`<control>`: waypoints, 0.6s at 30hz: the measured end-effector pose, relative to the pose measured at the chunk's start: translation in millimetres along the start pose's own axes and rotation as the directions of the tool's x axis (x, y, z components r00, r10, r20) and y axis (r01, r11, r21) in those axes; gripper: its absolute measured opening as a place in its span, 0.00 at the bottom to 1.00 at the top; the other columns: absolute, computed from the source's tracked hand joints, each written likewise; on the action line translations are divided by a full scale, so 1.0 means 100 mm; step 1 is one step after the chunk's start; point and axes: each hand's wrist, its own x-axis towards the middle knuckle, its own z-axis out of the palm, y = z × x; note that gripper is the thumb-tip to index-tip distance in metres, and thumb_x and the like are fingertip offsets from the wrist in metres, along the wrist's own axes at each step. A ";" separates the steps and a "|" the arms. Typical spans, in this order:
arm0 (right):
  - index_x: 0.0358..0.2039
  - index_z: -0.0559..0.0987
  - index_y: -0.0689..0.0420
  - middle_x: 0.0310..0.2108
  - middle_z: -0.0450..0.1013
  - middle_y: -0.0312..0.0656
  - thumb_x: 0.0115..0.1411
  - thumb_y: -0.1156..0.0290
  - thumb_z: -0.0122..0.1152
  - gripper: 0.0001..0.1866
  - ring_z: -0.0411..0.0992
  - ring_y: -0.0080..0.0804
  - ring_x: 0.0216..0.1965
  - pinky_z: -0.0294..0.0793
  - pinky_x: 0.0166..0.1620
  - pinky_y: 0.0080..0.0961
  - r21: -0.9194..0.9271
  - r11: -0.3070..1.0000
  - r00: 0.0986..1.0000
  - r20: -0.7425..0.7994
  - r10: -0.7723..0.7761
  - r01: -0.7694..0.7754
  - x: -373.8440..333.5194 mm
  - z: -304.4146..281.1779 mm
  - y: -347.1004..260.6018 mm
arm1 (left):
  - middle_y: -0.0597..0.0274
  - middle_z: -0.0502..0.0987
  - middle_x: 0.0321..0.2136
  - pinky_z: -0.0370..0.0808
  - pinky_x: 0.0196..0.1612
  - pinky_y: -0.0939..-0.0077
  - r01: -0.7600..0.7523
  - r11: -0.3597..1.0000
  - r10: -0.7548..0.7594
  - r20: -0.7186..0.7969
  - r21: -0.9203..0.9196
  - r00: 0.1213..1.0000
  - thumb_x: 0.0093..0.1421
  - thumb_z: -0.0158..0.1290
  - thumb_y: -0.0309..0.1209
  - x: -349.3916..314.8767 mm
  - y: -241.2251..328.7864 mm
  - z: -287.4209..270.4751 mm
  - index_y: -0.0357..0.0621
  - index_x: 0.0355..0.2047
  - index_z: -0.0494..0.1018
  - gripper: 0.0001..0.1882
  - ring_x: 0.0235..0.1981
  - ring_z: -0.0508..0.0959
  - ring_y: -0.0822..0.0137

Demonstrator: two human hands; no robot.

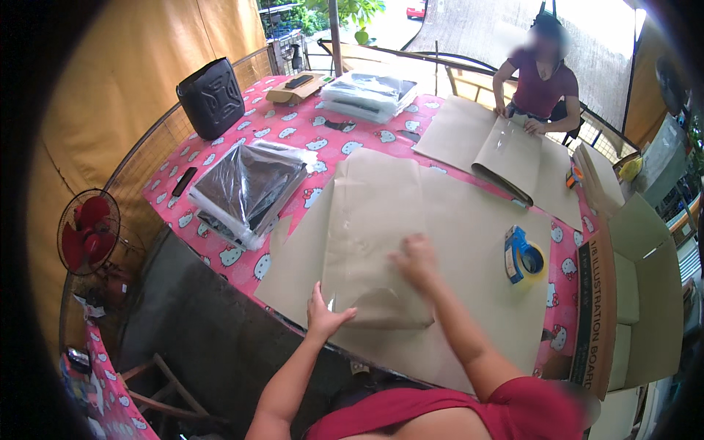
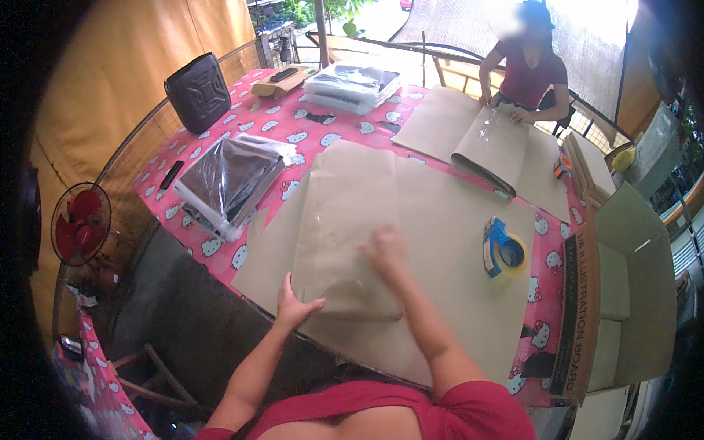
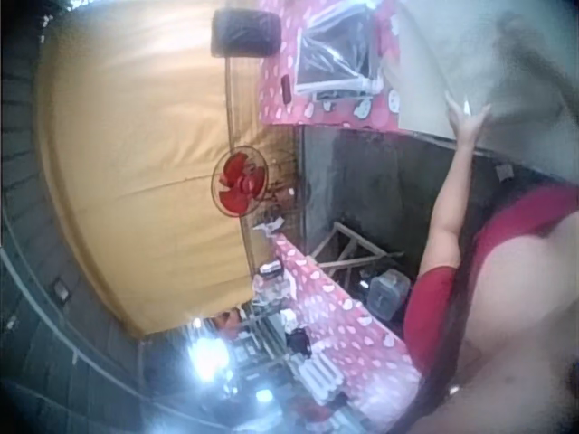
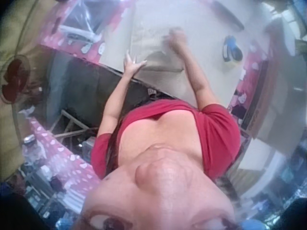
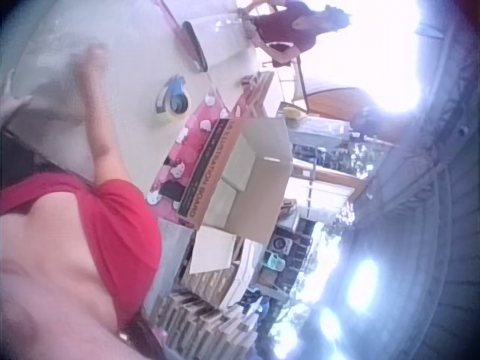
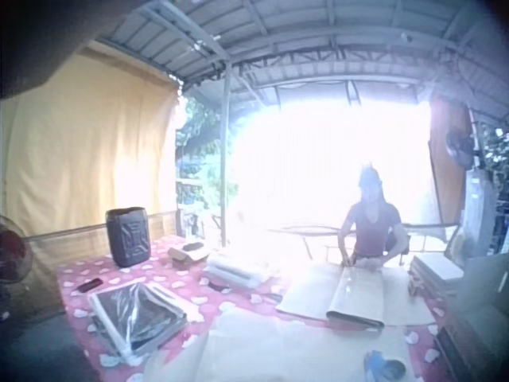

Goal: The person wraps several flat rectangular items in brown paper and clear tape, folding the edges around the objects and securing them, then places the finished packages into a large cardboard box.

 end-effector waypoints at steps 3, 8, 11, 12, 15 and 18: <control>0.43 0.71 0.58 0.39 0.67 0.48 0.49 0.53 0.65 0.26 0.67 0.40 0.45 0.66 0.45 0.35 0.608 0.764 0.950 -0.049 0.308 -0.216 -0.20 -0.19 0.73 | 0.39 0.59 0.55 0.60 0.58 0.60 0.044 0.998 -0.042 0.051 -0.042 0.998 0.32 0.70 0.42 0.03 0.12 0.07 0.37 0.61 0.47 0.60 0.56 0.61 0.47; 0.42 0.71 0.59 0.38 0.66 0.48 0.50 0.54 0.65 0.26 0.65 0.39 0.46 0.64 0.49 0.35 0.615 0.788 0.943 -0.247 0.224 -0.026 -0.97 0.32 0.33 | 0.45 0.61 0.55 0.61 0.58 0.64 -0.024 0.989 0.034 0.065 -0.148 0.997 0.27 0.72 0.30 0.42 -0.24 -0.03 0.34 0.59 0.52 0.58 0.57 0.62 0.55; 0.42 0.71 0.58 0.42 0.66 0.50 0.49 0.54 0.65 0.26 0.63 0.44 0.50 0.61 0.53 0.38 0.629 0.769 0.991 0.013 0.130 -0.109 -1.24 0.01 0.19 | 0.48 0.66 0.53 0.67 0.55 0.66 0.111 0.921 -0.020 0.241 -0.373 0.970 0.22 0.71 0.21 0.74 -0.18 -0.39 0.33 0.57 0.57 0.56 0.54 0.67 0.58; 0.42 0.71 0.58 0.43 0.66 0.51 0.49 0.54 0.66 0.26 0.62 0.46 0.51 0.60 0.54 0.39 0.625 0.775 0.994 0.108 0.036 -0.096 -1.17 -0.14 0.28 | 0.49 0.67 0.52 0.68 0.54 0.67 0.114 0.940 -0.048 0.204 -0.321 0.978 0.21 0.71 0.20 0.79 -0.12 -0.43 0.33 0.56 0.57 0.56 0.53 0.68 0.58; 0.54 0.60 0.59 0.53 0.61 0.52 0.43 0.57 0.69 0.41 0.58 0.51 0.56 0.56 0.58 0.44 -0.207 0.977 0.933 -0.359 -0.025 -0.053 -0.99 -0.73 1.44 | 0.51 0.68 0.51 0.70 0.52 0.69 0.219 0.936 -0.175 0.175 -0.275 0.969 0.20 0.71 0.19 0.73 -0.02 -0.40 0.33 0.55 0.59 0.55 0.51 0.70 0.59; 0.63 0.46 0.52 0.50 0.62 0.52 0.40 0.61 0.70 0.54 0.59 0.51 0.54 0.50 0.59 0.49 -0.427 0.854 0.933 -0.320 0.165 -0.297 -1.02 -1.35 1.90 | 0.52 0.67 0.52 0.70 0.52 0.68 0.348 0.850 -0.292 0.197 -0.395 0.936 0.20 0.72 0.22 0.61 -0.09 -0.43 0.36 0.56 0.60 0.55 0.52 0.69 0.60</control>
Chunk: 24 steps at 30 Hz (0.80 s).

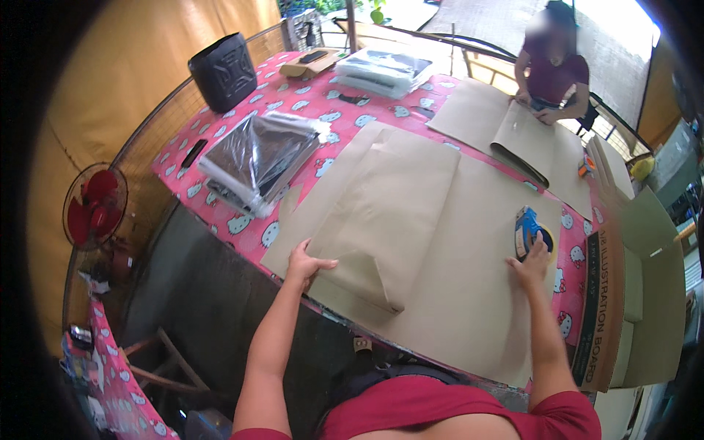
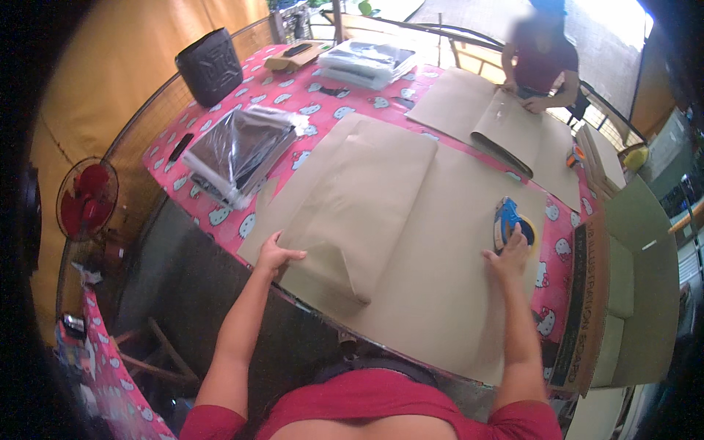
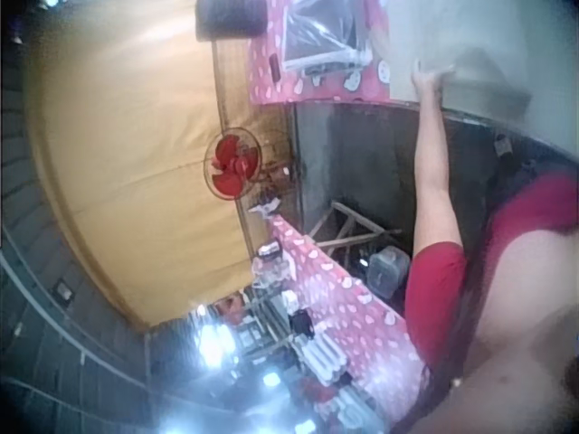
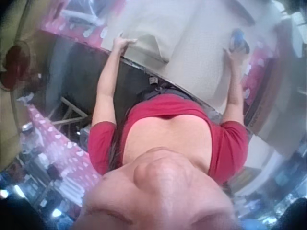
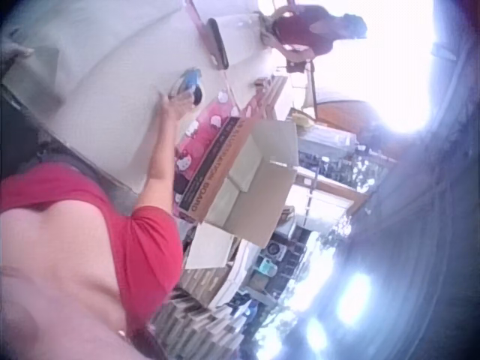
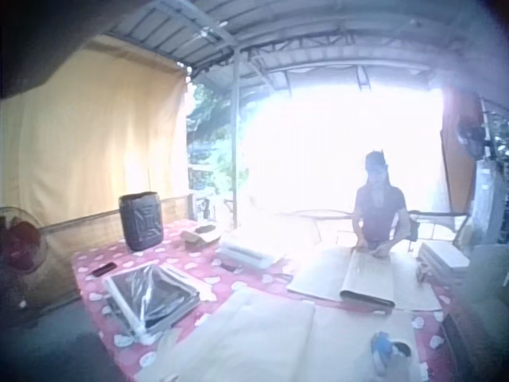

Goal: The person wraps several flat rectangular items in brown paper and clear tape, folding the edges around the objects and securing them, then places the finished packages into a large cardboard box.

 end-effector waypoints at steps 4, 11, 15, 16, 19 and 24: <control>0.64 0.43 0.42 0.40 0.69 0.47 0.39 0.64 0.70 0.56 0.68 0.48 0.45 0.52 0.57 0.51 -0.208 0.967 0.962 0.258 -0.088 0.144 0.23 -0.01 0.20 | 0.51 0.64 0.55 0.70 0.50 0.66 -0.070 0.991 0.091 -0.189 0.111 0.978 0.22 0.72 0.21 0.22 -0.30 0.11 0.41 0.58 0.57 0.57 0.53 0.67 0.60; 0.40 0.77 0.58 0.31 0.73 0.37 0.42 0.64 0.69 0.23 0.70 0.26 0.35 0.69 0.42 0.23 0.708 0.688 0.749 0.539 -0.384 -0.157 0.65 -0.89 -1.57 | 0.54 0.61 0.54 0.72 0.50 0.63 -0.048 0.998 0.033 -0.299 -0.043 0.954 0.20 0.71 0.20 -0.02 -0.30 0.10 0.56 0.59 0.55 0.61 0.53 0.66 0.58; 0.45 0.75 0.56 0.37 0.73 0.42 0.41 0.58 0.69 0.30 0.72 0.30 0.38 0.70 0.43 0.26 0.823 0.534 0.548 0.360 -0.755 0.195 0.46 -0.92 -2.99 | 0.58 0.64 0.53 0.60 0.57 0.62 -0.048 0.994 0.076 -0.318 0.096 0.945 0.18 0.73 0.31 0.05 -0.31 0.20 0.62 0.59 0.55 0.62 0.56 0.62 0.57; 0.46 0.74 0.56 0.38 0.74 0.45 0.41 0.57 0.68 0.31 0.73 0.33 0.38 0.70 0.44 0.27 0.813 0.528 0.520 0.348 -0.780 0.247 0.42 -0.90 -3.29 | 0.56 0.63 0.54 0.62 0.56 0.61 -0.046 0.991 0.088 -0.339 0.129 0.937 0.18 0.73 0.29 0.05 -0.25 0.25 0.60 0.59 0.55 0.62 0.55 0.63 0.56; 0.46 0.75 0.59 0.39 0.73 0.41 0.42 0.59 0.67 0.29 0.70 0.26 0.39 0.69 0.46 0.24 0.780 0.542 0.450 0.381 -0.807 0.312 0.36 -0.83 -3.90 | 0.55 0.62 0.53 0.62 0.56 0.61 -0.098 0.982 0.149 -0.355 0.159 0.923 0.17 0.73 0.32 -0.01 -0.22 0.22 0.58 0.59 0.55 0.63 0.56 0.61 0.54; 0.46 0.76 0.58 0.36 0.76 0.48 0.40 0.59 0.65 0.30 0.74 0.35 0.37 0.72 0.43 0.29 0.773 0.543 0.326 0.447 -0.833 0.328 0.29 -0.68 -3.57 | 0.53 0.62 0.53 0.61 0.56 0.59 -0.112 0.992 0.127 -0.356 0.063 0.926 0.17 0.73 0.34 0.00 -0.32 0.17 0.57 0.58 0.54 0.62 0.56 0.61 0.54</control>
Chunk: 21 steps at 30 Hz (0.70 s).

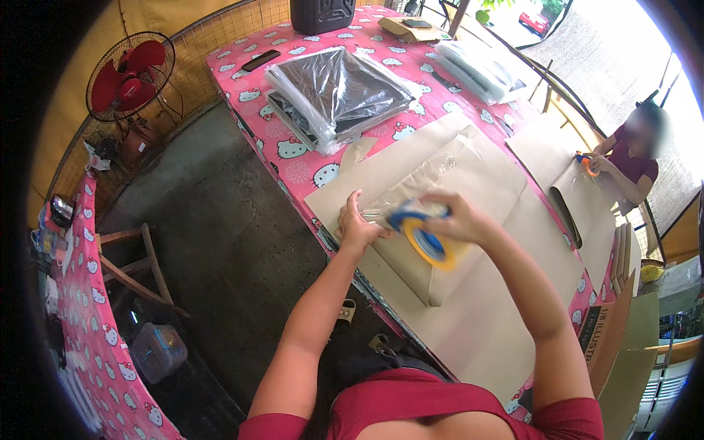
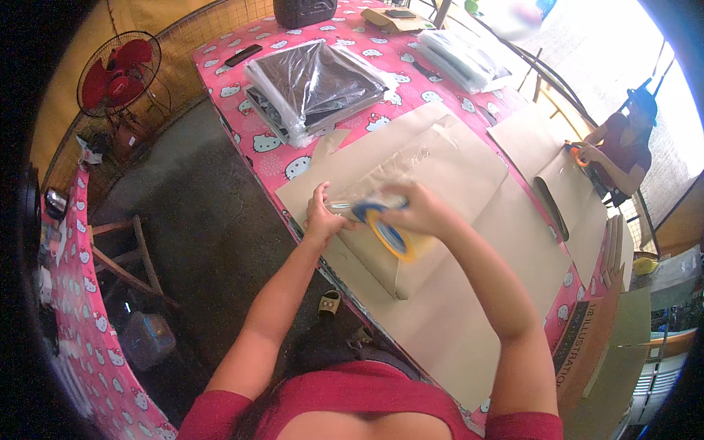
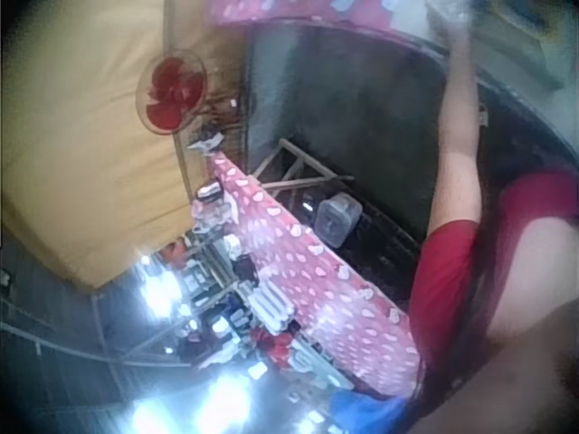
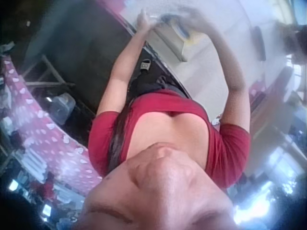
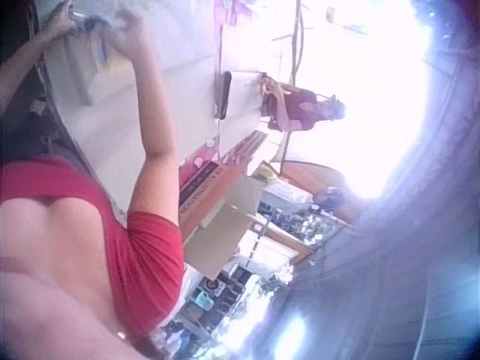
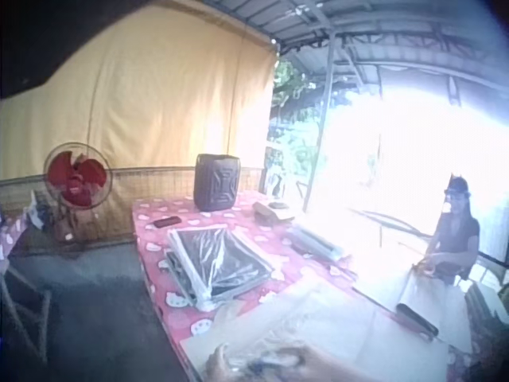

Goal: The person wraps several flat rectangular items in brown paper and clear tape, folding the edges around the objects and securing them, then places the finished packages into a large cardboard box.

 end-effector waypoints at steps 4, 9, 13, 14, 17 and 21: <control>0.46 0.76 0.58 0.36 0.76 0.46 0.39 0.61 0.66 0.31 0.75 0.32 0.36 0.72 0.43 0.27 0.060 0.988 0.988 0.083 0.134 -0.139 -1.03 -0.18 0.24 | 0.56 0.58 0.56 0.60 0.57 0.58 0.036 0.996 -0.036 0.008 0.081 0.999 0.21 0.73 0.31 -0.01 0.01 -0.07 0.60 0.58 0.54 0.60 0.58 0.59 0.58; 0.43 0.77 0.58 0.37 0.76 0.43 0.41 0.56 0.65 0.29 0.74 0.34 0.38 0.71 0.44 0.29 -0.285 0.900 0.845 0.337 0.416 -0.329 -0.89 -0.37 0.05 | 0.53 0.37 0.65 0.44 0.62 0.43 -0.547 0.335 0.569 0.298 0.767 0.766 0.44 0.62 0.44 -0.14 0.49 0.00 0.54 0.64 0.42 0.52 0.66 0.41 0.59; 0.35 0.81 0.56 0.38 0.76 0.46 0.42 0.54 0.62 0.23 0.74 0.35 0.40 0.71 0.45 0.33 -0.541 0.573 0.407 0.404 0.819 -0.616 0.39 -0.29 -0.08 | 0.45 0.35 0.65 0.38 0.64 0.49 -0.636 0.409 0.598 0.334 0.655 0.729 0.56 0.43 0.58 0.02 0.24 0.43 0.39 0.64 0.38 0.48 0.67 0.38 0.55; 0.33 0.82 0.56 0.39 0.75 0.47 0.42 0.53 0.61 0.22 0.74 0.35 0.41 0.71 0.45 0.34 -0.528 0.416 0.259 0.348 0.901 -0.740 0.63 -0.29 -0.16 | 0.44 0.37 0.65 0.39 0.64 0.50 -0.545 0.577 0.492 0.273 0.609 0.827 0.56 0.41 0.60 0.05 0.28 0.49 0.36 0.64 0.39 0.49 0.67 0.40 0.54; 0.38 0.78 0.55 0.41 0.74 0.47 0.43 0.55 0.62 0.23 0.73 0.37 0.41 0.70 0.45 0.34 -0.479 0.405 0.269 0.327 0.906 -0.779 0.29 -0.40 0.07 | 0.43 0.40 0.65 0.40 0.64 0.53 -0.517 0.575 0.432 0.301 0.635 0.850 0.57 0.37 0.61 0.03 0.28 0.42 0.32 0.63 0.40 0.49 0.66 0.43 0.53; 0.45 0.73 0.55 0.45 0.71 0.48 0.44 0.58 0.64 0.27 0.72 0.39 0.42 0.70 0.45 0.35 -0.330 0.551 0.553 0.098 0.827 -0.766 -1.15 -0.69 0.68 | 0.42 0.38 0.65 0.40 0.64 0.53 -0.510 0.535 0.323 0.395 0.673 0.860 0.57 0.33 0.64 0.00 0.44 0.37 0.33 0.63 0.39 0.49 0.66 0.41 0.51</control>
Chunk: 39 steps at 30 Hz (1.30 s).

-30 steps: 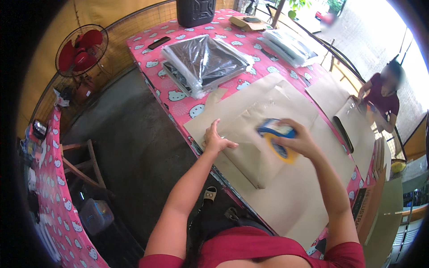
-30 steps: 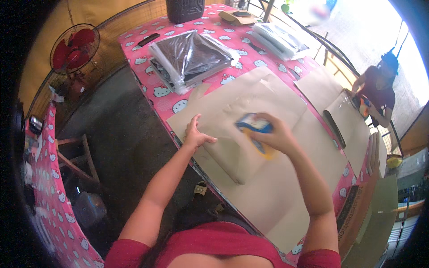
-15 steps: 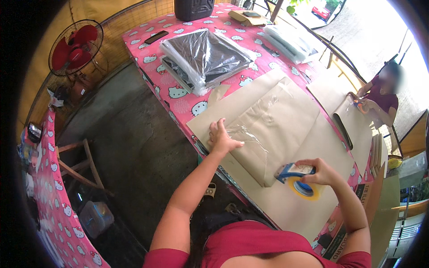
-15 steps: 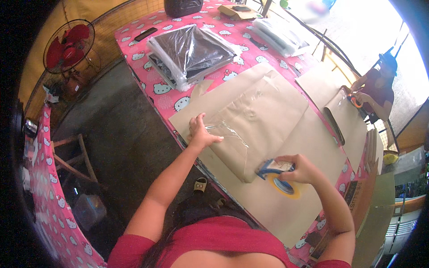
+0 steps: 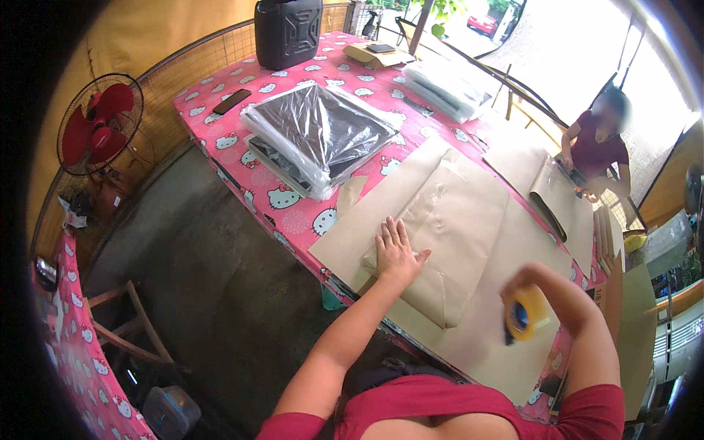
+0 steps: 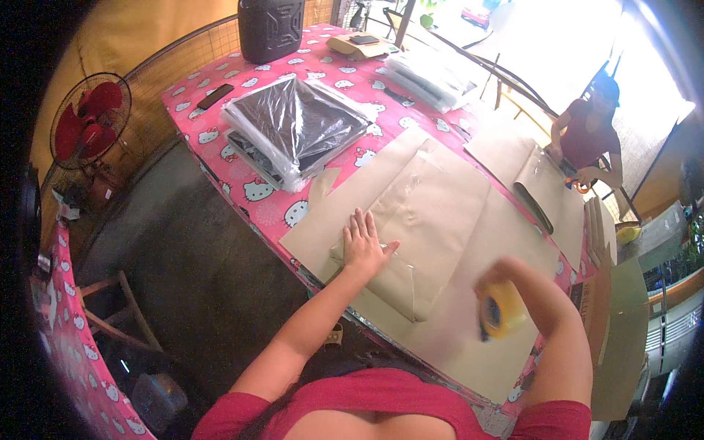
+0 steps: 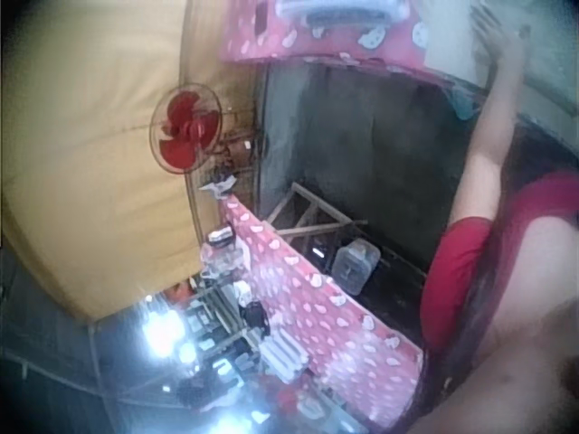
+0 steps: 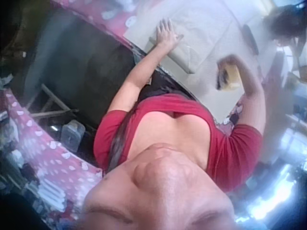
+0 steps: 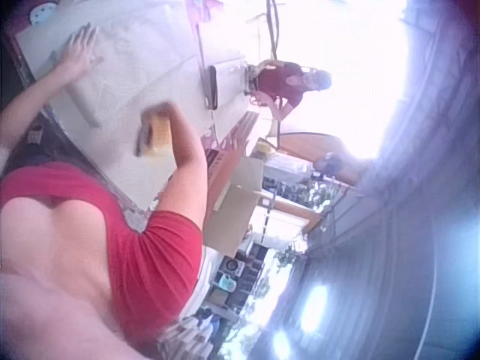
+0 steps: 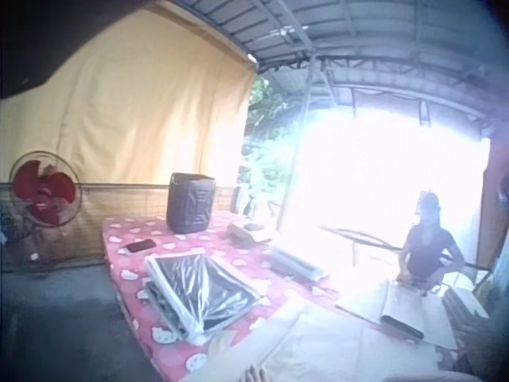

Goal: The person wraps several flat rectangular items in brown paper and clear tape, folding the edges around the objects and securing them, then places the finished packages into a large cardboard box.

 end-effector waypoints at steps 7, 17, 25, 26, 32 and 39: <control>0.56 0.63 0.54 0.51 0.65 0.51 0.46 0.60 0.66 0.38 0.68 0.46 0.46 0.66 0.48 0.38 0.358 0.854 0.731 -0.452 0.512 -0.377 -0.40 1.15 1.66 | 0.43 0.32 0.65 0.32 0.64 0.48 -0.104 0.993 0.101 0.048 0.058 0.994 0.57 0.28 0.66 -0.01 0.01 -0.02 0.40 0.64 0.32 0.49 0.66 0.33 0.50; 0.55 0.64 0.52 0.56 0.56 0.54 0.41 0.53 0.69 0.41 0.51 0.50 0.60 0.53 0.56 0.47 0.114 0.993 0.103 -0.989 0.110 0.039 0.86 1.19 0.61 | 0.52 0.26 0.66 0.23 0.57 0.31 -0.433 0.893 0.395 0.247 0.122 0.885 0.53 0.32 0.69 -0.18 0.47 0.12 0.48 0.65 0.31 0.52 0.67 0.27 0.56; 0.41 0.78 0.50 0.48 0.70 0.44 0.57 0.52 0.53 0.19 0.65 0.38 0.52 0.59 0.55 0.41 -0.493 0.532 0.454 -0.279 -0.846 0.689 2.10 -0.08 -2.16 | 0.51 0.31 0.66 0.29 0.55 0.24 -0.710 0.692 0.621 0.609 -0.132 0.493 0.54 0.47 0.47 -0.38 0.76 -0.19 0.52 0.66 0.37 0.44 0.67 0.30 0.51; 0.39 0.79 0.53 0.44 0.71 0.45 0.57 0.53 0.53 0.18 0.67 0.38 0.48 0.63 0.53 0.38 -0.303 0.565 0.442 -0.389 -0.808 0.767 2.36 -0.28 -2.00 | 0.51 0.32 0.66 0.31 0.54 0.22 -0.669 0.738 0.643 0.397 -0.090 0.655 0.53 0.48 0.43 -0.51 0.41 0.16 0.53 0.66 0.39 0.43 0.67 0.33 0.50; 0.33 0.79 0.59 0.35 0.74 0.50 0.60 0.54 0.49 0.20 0.71 0.48 0.37 0.69 0.44 0.38 0.128 0.818 0.570 -0.776 -0.270 0.561 2.54 -0.24 -0.28 | 0.43 0.25 0.64 0.26 0.52 0.21 -0.279 0.960 0.269 0.180 0.032 0.946 0.52 0.47 0.56 0.04 -0.75 -0.32 0.50 0.65 0.31 0.51 0.64 0.26 0.40; 0.36 0.77 0.61 0.35 0.73 0.48 0.56 0.57 0.57 0.19 0.72 0.41 0.34 0.69 0.40 0.34 0.596 0.713 0.853 -0.522 -0.005 0.369 1.01 1.26 1.06 | 0.65 0.27 0.66 0.25 0.57 0.30 -0.356 0.911 0.407 0.307 -0.210 0.860 0.62 0.28 0.59 1.20 -0.11 0.11 0.56 0.66 0.32 0.38 0.67 0.30 0.57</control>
